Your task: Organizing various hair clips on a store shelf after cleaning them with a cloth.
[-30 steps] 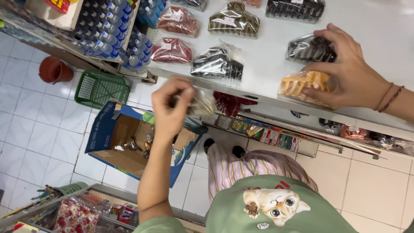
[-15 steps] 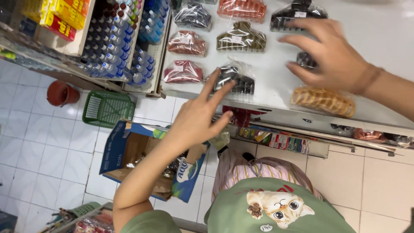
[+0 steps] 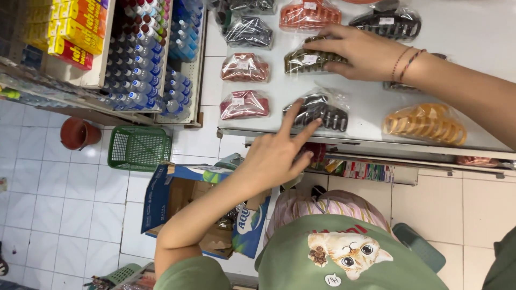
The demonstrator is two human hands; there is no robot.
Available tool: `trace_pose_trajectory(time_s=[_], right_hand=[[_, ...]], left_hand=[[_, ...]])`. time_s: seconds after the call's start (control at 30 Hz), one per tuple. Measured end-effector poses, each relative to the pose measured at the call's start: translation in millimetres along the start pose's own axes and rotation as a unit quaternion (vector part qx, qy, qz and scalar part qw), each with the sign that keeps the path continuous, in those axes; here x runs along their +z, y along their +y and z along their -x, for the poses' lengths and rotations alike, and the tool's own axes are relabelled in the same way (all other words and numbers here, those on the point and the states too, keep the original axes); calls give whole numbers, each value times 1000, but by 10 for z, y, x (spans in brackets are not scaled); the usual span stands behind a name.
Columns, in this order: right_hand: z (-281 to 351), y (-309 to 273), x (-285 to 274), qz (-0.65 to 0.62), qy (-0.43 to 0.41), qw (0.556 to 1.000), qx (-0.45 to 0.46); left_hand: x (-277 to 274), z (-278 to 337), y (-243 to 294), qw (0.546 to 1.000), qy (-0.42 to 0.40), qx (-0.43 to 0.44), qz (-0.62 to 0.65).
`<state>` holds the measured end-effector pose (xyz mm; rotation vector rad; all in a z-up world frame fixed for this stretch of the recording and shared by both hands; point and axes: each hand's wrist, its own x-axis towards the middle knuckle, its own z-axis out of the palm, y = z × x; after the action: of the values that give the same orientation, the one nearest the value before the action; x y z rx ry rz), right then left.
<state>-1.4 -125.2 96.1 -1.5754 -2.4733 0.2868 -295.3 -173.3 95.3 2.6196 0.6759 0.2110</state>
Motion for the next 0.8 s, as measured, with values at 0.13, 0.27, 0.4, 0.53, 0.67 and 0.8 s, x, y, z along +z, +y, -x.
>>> trace_pose_trajectory(time_s=[0.13,0.27,0.4,0.53,0.67,0.8], right_hand=[[141,26,5,-14,14,1000,2],[289,-13,-74,-19,-1,999,35],[375,-34,-83,-31,-8,998,55],[368,-54,-48,-30,24,999,25],[396,-48,-55,42,61,997,3],[523,225,-209,146,78,986,20]], left_hand=[[69,-43,59,1000,-1,24,7],[128,-87,109,999,6,42,13],[136,-148,172,999,-1,52,13],[184,-189,224,998,1,58,5],[182,-188,242,998,7,59,6],[173,-186,211,998,6,65,6]])
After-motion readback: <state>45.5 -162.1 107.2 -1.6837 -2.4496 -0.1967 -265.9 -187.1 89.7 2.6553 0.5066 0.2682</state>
